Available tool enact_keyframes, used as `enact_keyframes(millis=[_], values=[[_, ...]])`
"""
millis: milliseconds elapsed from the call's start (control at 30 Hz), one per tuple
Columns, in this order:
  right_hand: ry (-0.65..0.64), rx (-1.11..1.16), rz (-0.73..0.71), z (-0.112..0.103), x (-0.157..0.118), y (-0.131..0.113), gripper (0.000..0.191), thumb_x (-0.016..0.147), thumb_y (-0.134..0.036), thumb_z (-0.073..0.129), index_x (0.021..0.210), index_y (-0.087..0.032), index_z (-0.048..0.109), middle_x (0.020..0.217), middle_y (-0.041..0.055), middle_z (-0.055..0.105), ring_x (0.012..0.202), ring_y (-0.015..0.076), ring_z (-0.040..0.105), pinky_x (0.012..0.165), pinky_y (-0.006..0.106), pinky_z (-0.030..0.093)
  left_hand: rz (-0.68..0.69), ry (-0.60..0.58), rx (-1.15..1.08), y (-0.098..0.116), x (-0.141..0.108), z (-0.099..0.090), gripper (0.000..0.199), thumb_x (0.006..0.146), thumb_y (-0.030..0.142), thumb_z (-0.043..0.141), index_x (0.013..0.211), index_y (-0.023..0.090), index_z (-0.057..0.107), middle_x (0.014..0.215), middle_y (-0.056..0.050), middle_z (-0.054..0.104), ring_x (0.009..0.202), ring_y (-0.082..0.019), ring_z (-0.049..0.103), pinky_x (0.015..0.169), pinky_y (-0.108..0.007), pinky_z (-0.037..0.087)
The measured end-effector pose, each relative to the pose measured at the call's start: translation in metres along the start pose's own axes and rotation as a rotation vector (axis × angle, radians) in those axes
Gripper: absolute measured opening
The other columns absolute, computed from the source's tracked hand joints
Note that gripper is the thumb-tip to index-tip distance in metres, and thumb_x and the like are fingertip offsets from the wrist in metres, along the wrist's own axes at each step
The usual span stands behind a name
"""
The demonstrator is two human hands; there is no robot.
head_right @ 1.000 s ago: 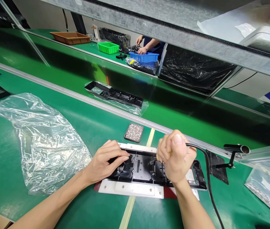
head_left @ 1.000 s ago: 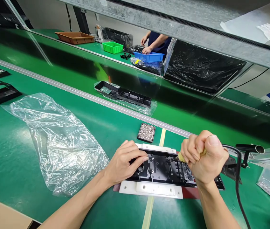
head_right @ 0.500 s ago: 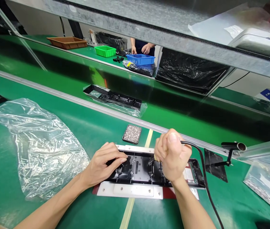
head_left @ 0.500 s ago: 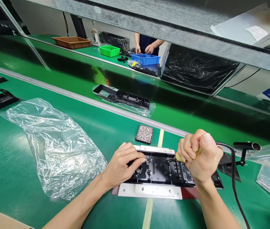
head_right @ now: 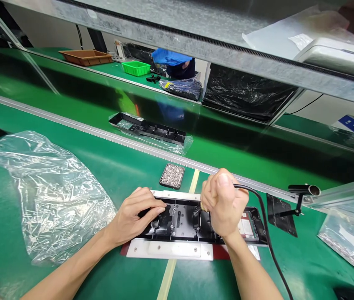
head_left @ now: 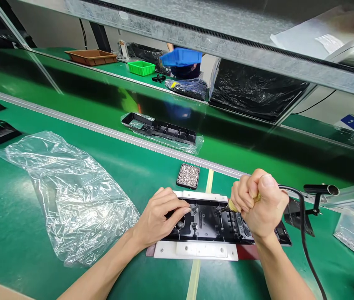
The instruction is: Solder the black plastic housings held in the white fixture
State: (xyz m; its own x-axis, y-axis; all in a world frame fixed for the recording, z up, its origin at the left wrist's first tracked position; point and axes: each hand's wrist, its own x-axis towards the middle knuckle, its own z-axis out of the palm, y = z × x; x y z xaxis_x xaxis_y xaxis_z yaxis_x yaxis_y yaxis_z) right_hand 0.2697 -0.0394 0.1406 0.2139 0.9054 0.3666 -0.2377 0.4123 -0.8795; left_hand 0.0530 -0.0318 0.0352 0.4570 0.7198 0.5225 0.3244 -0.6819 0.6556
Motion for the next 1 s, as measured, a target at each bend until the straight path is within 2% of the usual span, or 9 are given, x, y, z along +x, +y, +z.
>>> enact_keyframes(millis=[1000], values=[[-0.015,0.007,-0.001,-0.0014,-0.0006,-0.0009,0.045,0.094,-0.039,0.06,0.058,-0.019,0.042,0.045,-0.0061,0.03,0.036,0.0068,0.025,0.032,0.018,0.025,-0.004,0.003,-0.017,0.0032,0.0026,0.0006,0.011,0.105,0.02,0.06,0.099,0.022,0.07,0.081,0.001,0.064,0.077,-0.018,0.049,0.075,-0.037,0.032]])
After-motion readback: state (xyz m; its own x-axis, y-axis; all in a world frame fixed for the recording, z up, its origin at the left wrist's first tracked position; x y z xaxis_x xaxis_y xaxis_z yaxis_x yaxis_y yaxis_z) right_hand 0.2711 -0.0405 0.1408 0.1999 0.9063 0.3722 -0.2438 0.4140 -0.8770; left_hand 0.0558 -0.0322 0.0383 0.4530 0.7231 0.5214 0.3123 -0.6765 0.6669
